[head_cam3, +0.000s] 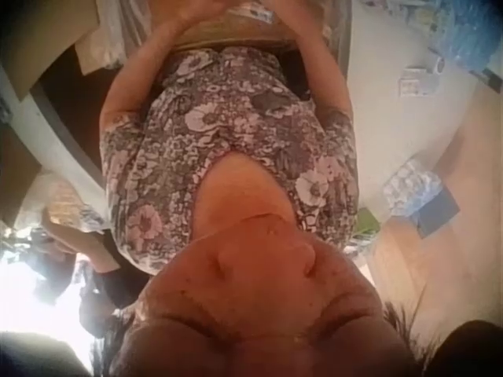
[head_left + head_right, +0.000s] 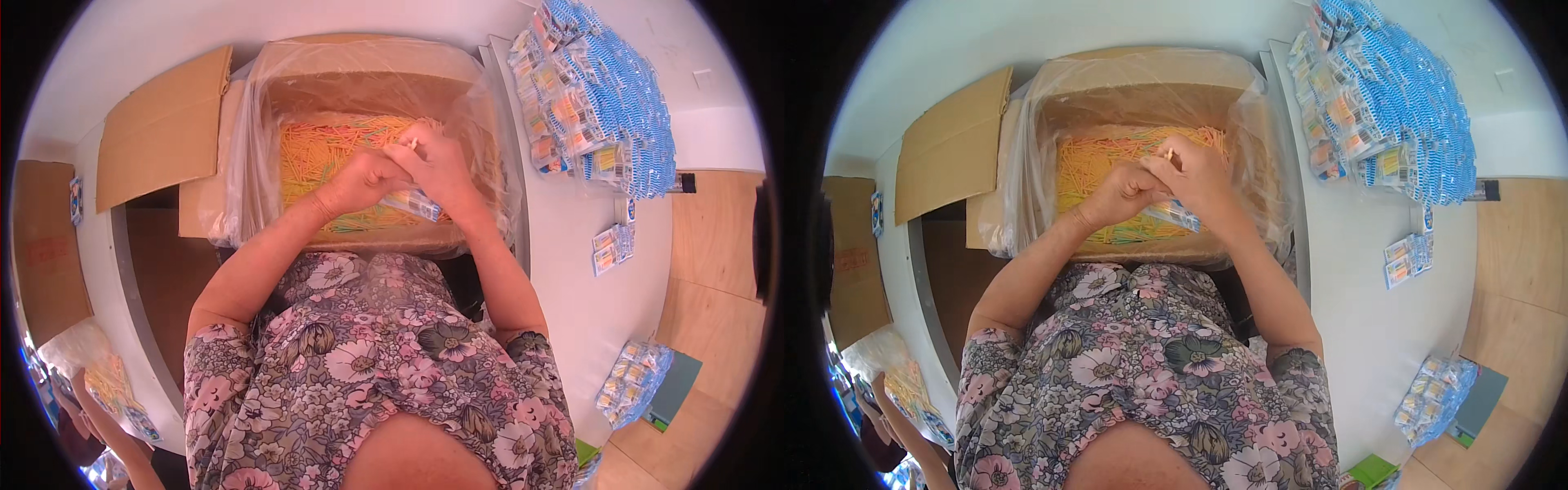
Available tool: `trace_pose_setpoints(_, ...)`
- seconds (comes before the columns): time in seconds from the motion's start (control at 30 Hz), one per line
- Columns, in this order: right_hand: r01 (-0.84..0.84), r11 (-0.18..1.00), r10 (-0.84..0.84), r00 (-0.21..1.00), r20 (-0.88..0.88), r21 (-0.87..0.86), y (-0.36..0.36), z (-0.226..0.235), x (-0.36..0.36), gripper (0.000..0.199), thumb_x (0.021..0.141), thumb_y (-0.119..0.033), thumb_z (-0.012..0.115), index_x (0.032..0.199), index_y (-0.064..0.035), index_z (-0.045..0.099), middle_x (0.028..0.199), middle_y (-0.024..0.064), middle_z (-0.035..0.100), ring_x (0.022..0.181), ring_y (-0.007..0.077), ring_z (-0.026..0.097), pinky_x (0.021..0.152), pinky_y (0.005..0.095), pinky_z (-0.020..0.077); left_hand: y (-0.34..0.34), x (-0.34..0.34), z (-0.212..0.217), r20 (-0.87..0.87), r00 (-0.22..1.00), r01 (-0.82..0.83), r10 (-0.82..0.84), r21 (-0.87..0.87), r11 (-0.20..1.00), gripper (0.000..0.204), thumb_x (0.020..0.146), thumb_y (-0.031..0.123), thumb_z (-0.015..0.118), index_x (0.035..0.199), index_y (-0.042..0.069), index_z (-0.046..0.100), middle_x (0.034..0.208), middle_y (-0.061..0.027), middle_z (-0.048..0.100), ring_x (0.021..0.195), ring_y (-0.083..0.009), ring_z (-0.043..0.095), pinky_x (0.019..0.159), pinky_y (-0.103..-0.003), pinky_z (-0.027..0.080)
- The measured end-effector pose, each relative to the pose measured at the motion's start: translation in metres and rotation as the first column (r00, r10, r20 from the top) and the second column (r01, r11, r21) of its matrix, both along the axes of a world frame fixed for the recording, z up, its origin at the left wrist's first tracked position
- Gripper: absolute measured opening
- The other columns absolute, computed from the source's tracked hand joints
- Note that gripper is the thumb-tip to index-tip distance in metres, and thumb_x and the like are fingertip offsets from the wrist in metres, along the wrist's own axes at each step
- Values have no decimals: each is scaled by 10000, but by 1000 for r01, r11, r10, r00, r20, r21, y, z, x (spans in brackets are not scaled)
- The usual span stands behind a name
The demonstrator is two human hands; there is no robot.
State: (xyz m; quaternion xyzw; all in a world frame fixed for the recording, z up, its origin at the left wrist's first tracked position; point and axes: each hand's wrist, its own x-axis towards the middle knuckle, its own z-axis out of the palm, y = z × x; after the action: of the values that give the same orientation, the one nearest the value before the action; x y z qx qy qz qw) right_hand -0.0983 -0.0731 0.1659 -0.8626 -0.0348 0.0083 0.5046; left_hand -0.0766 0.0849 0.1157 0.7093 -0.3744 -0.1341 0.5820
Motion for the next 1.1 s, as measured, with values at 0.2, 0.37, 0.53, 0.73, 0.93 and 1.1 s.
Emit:
trace_pose_setpoints(0.2,132,988,-141,984,109,81,-33,-9,4,204,805,-194,645,754,-4,588,640,81,577,561,115,526,521,266,409,1,11,-7,-232,971,42,-62,-88,995,81,804,4,633,878,-9,665,906,-61,657,854,-126,607,764,-260,478)
trace_pose_setpoints(0.37,-75,962,35,987,-156,-263,-55,-14,-33,131,803,-138,637,800,-10,605,639,35,564,609,60,519,552,261,423,7,17,-12,-555,829,-110,-62,-271,956,100,804,-28,620,881,3,677,1009,-61,624,903,-142,586,824,-280,478)
trace_pose_setpoints(0.53,-288,942,255,948,-192,-173,-63,-17,-43,120,804,-104,629,748,-15,570,583,5,493,501,76,471,475,271,390,6,21,-11,-616,782,-165,-92,-348,923,147,789,-34,636,918,12,690,1043,-63,618,922,-138,578,834,-271,469)
trace_pose_setpoints(0.73,43,843,99,967,-234,536,-49,56,-13,133,858,-130,629,760,-62,569,616,-55,484,455,-6,330,395,169,214,8,21,-8,-575,812,-124,-97,-334,935,155,793,-28,635,930,27,684,1075,-73,608,971,-157,572,892,-286,446)
trace_pose_setpoints(0.93,83,914,4,977,-213,397,-36,52,-2,140,857,-152,647,781,-66,567,593,-76,432,449,-6,292,389,174,186,7,23,-6,-574,809,-91,-127,-335,938,151,789,-1,651,928,29,699,1063,-73,615,948,-146,571,849,-276,454)
trace_pose_setpoints(1.1,85,957,-60,993,-97,278,-36,56,-1,145,850,-156,660,781,-65,571,594,-87,429,464,-9,300,403,179,194,8,23,-12,-596,795,-127,-118,-353,927,152,783,15,666,929,25,706,1051,-68,614,915,-137,570,809,-270,465)
